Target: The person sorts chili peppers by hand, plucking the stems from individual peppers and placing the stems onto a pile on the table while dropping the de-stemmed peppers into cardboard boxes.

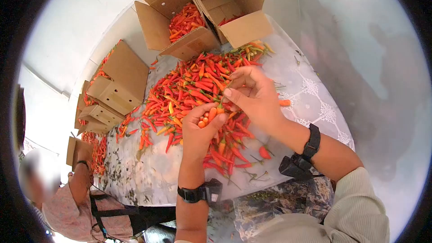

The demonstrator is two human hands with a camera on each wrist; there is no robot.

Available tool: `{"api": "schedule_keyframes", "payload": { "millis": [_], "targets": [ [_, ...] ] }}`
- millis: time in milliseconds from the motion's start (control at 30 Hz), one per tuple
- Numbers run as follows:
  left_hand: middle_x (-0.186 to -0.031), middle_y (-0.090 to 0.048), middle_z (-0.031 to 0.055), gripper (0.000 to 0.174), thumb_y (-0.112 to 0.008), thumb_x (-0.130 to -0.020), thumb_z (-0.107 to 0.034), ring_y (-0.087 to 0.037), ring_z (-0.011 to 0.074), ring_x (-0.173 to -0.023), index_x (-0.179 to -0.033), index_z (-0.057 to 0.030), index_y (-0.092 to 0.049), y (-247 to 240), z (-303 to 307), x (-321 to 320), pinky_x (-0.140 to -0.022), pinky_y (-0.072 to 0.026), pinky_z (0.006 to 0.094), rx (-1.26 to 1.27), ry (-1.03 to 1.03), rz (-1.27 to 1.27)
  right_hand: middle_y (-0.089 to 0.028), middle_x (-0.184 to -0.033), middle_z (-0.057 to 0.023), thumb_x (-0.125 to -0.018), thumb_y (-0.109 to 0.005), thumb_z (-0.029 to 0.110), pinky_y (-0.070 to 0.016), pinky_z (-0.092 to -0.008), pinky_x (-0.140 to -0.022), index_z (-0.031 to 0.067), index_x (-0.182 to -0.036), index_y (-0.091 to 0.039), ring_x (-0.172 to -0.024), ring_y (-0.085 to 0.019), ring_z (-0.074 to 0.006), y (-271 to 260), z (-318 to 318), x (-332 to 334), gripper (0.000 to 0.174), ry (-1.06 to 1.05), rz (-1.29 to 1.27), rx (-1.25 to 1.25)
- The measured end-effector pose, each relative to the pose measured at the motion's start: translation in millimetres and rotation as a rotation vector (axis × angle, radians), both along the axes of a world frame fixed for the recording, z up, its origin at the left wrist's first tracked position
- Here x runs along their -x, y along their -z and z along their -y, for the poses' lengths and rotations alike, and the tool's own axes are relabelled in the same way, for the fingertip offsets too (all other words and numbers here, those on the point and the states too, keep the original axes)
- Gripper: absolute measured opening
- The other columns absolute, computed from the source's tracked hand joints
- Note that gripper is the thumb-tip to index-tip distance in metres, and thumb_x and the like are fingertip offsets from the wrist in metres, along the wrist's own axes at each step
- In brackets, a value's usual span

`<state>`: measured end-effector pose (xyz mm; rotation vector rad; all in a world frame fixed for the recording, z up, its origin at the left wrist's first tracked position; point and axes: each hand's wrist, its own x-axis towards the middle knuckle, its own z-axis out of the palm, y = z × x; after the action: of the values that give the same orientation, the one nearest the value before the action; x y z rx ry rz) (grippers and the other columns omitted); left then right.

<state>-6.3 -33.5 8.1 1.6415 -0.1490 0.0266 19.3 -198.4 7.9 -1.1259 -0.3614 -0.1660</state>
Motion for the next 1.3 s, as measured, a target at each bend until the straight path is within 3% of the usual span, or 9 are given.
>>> {"api": "schedule_keyframes", "payload": {
  "millis": [167, 200, 300, 400, 500, 700, 900, 1000, 1300],
  "targets": [
    [-0.079, -0.06, -0.0001, 0.027, -0.074, -0.076, -0.015, -0.053, 0.0055, -0.069, -0.093, 0.0018, -0.064, 6.2, -2.6, -3.2, -0.063, -0.0447, 0.0204, -0.034, 0.009, 0.029, -0.061, -0.081, -0.0033, -0.083, -0.067, 0.013, -0.0474, -0.0209, -0.056, 0.0029, -0.096, -0.054, -0.07, -0.058, -0.0077, -0.3, 1.3, -0.6, 0.022, -0.135, -0.176, 0.052],
    [-0.078, -0.059, -0.0006, 0.026, -0.074, -0.076, -0.015, -0.053, 0.0056, -0.069, -0.093, 0.0018, -0.064, 6.7, -3.1, -4.3, -0.063, -0.0445, 0.0204, -0.044, 0.01, 0.042, -0.061, -0.078, -0.0025, -0.083, -0.068, 0.015, -0.0462, -0.0204, -0.055, 0.003, -0.094, -0.055, -0.069, -0.057, -0.0067, 2.4, 0.8, -2.9, 0.021, -0.18, -0.174, 0.098],
    [-0.077, -0.059, -0.0007, 0.024, -0.074, -0.076, -0.015, -0.052, 0.0051, -0.069, -0.091, 0.0016, -0.064, 8.5, -4.0, -5.6, -0.062, -0.0439, 0.0201, -0.011, 0.037, 0.057, -0.061, -0.071, 0.0007, -0.083, -0.068, 0.02, -0.0427, -0.019, -0.054, 0.0036, -0.082, -0.059, -0.065, -0.055, -0.004, 7.4, 0.6, -4.5, 0.018, -0.055, 0.017, 0.4],
    [-0.076, -0.058, -0.0013, 0.023, -0.074, -0.076, -0.014, -0.051, 0.0046, -0.068, -0.089, 0.0012, -0.064, 2.6, -2.4, -1.8, -0.061, -0.0431, 0.0197, -0.01, 0.035, 0.06, -0.057, -0.065, 0.004, -0.086, -0.065, 0.022, -0.0395, -0.0191, -0.053, 0.0037, -0.072, -0.059, -0.06, -0.051, -0.0021, 0.0, 0.8, 0.1, 0.023, -0.039, 0.038, 0.434],
    [-0.075, -0.057, -0.0025, 0.02, -0.074, -0.077, -0.013, -0.05, 0.004, -0.067, -0.088, 0.0008, -0.063, 10.8, -5.8, -5.3, -0.06, -0.0423, 0.0192, 0.022, 0.098, 0.091, -0.053, -0.064, 0.006, -0.088, -0.062, 0.023, -0.0357, -0.0199, -0.049, 0.0045, -0.075, -0.059, -0.057, -0.046, -0.0013, 4.8, 4.6, -4.3, 0.023, -0.162, -0.012, 0.428],
    [-0.075, -0.057, -0.0028, 0.017, -0.072, -0.077, -0.009, -0.05, 0.0038, -0.067, -0.088, 0.0002, -0.063, 0.4, -5.6, 1.6, -0.06, -0.042, 0.0184, 0.09, 0.146, -0.012, -0.051, -0.062, 0.0069, -0.09, -0.058, 0.025, -0.0327, -0.0196, -0.048, 0.0071, -0.077, -0.059, -0.055, -0.043, -0.0009, 17.1, 2.1, -10.5, 0.023, -0.373, -0.137, 0.239],
    [-0.075, -0.061, 0.0011, 0.015, -0.07, -0.079, -0.008, -0.053, 0.0042, -0.062, -0.09, 0.0004, -0.063, 5.0, -3.1, 0.6, -0.055, -0.0423, 0.0177, 0.224, 0.192, 0.039, -0.057, -0.067, 0.0041, -0.09, -0.058, 0.025, -0.0367, -0.0193, -0.051, 0.0089, -0.08, -0.061, -0.058, -0.05, -0.0039, 9.9, 6.4, -6.6, 0.019, -0.559, -0.359, 0.061],
    [-0.073, -0.062, 0.0032, 0.014, -0.068, -0.08, -0.009, -0.053, 0.0054, -0.057, -0.09, -0.0002, -0.063, 2.0, -7.1, 0.6, -0.049, -0.0409, 0.0178, 0.241, 0.199, -0.047, -0.059, -0.072, 0.0026, -0.089, -0.059, 0.025, -0.0396, -0.0208, -0.056, 0.0089, -0.085, -0.062, -0.064, -0.053, -0.0057, 14.2, 0.8, -4.0, 0.017, -0.639, -0.525, -0.151],
    [-0.068, -0.059, 0.0041, 0.013, -0.065, -0.082, -0.011, -0.051, 0.0072, -0.051, -0.089, -0.0012, -0.06, 2.9, -6.8, -1.2, -0.042, -0.0367, 0.0179, 0.385, 0.267, -0.141, -0.059, -0.079, -0.0004, -0.092, -0.055, 0.027, -0.045, -0.0268, -0.066, 0.0073, -0.094, -0.06, -0.071, -0.056, -0.0116, 9.6, 2.0, -1.0, 0.02, -0.749, -0.549, -0.225]
  ]
}}
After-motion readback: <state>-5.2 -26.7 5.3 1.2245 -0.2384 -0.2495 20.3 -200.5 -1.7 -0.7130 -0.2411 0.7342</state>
